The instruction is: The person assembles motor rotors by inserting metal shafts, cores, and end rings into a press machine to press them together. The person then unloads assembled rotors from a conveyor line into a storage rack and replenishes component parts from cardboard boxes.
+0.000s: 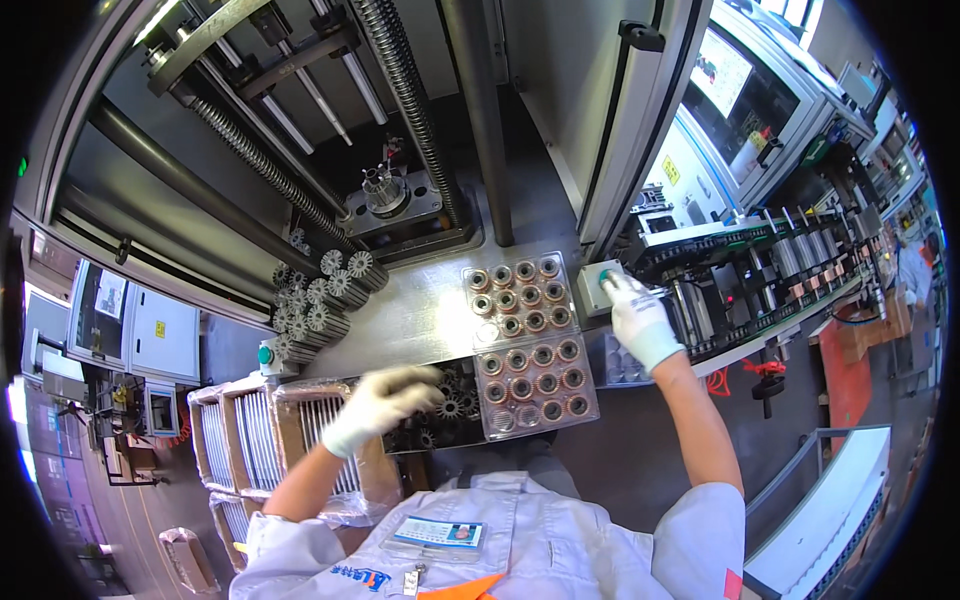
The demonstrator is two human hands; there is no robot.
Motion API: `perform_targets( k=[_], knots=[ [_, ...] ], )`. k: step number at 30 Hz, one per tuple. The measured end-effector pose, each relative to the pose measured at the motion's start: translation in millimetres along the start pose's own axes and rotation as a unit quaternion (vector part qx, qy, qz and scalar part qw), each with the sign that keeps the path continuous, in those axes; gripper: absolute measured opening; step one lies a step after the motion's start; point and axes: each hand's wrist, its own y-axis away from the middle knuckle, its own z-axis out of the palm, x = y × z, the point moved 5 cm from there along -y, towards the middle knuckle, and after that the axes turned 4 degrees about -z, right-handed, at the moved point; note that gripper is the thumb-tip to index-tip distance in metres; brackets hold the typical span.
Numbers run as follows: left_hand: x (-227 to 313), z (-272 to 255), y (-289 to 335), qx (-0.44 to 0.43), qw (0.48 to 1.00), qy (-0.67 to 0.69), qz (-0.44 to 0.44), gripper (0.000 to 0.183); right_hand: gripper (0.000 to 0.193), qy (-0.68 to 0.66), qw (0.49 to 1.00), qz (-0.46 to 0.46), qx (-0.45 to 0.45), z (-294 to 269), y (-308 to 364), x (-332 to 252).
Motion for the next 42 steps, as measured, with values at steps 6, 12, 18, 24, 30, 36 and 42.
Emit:
perform_targets(
  k=[6, 12, 18, 24, 30, 36, 42],
  knots=[
    [-26.1, 103.5, -33.5, -0.21, 0.975, -0.041, 0.068, 0.046, 0.04, 0.055, 0.998, -0.021, 0.007, -2.2, 3.7, -1.5],
    [-47.4, 215.9, -40.1, -0.365, 0.924, -0.06, 0.101, 0.048, 0.037, -0.029, 0.998, 0.029, 0.048, -19.7, 24.6, -42.8],
    [-81.9, 275.7, -6.6, -0.475, 0.868, -0.014, -0.146, 0.096, 0.039, -0.123, 0.961, 0.214, 0.122, 49.1, 275.4, -85.4],
    [-121.0, 417.2, 34.9, -0.548, 0.797, -0.136, -0.214, 0.105, 0.055, -0.232, 0.75, 0.619, -0.023, 161.6, 630.7, -177.6],
    [-196.6, 580.5, 99.4, -0.591, 0.723, -0.183, -0.307, 0.093, 0.072, -0.342, 0.392, 0.819, 0.24, 211.0, 834.2, -352.2],
    [-312.9, 682.1, 171.3, -0.578, 0.638, -0.279, -0.426, 0.104, 0.08, -0.411, 0.003, 0.788, 0.458, 224.8, 864.7, -416.7],
    [-397.8, 743.7, 188.5, -0.527, 0.611, -0.314, -0.5, 0.119, 0.079, -0.403, -0.064, 0.772, 0.487, 242.9, 883.8, -403.6]
  ],
)
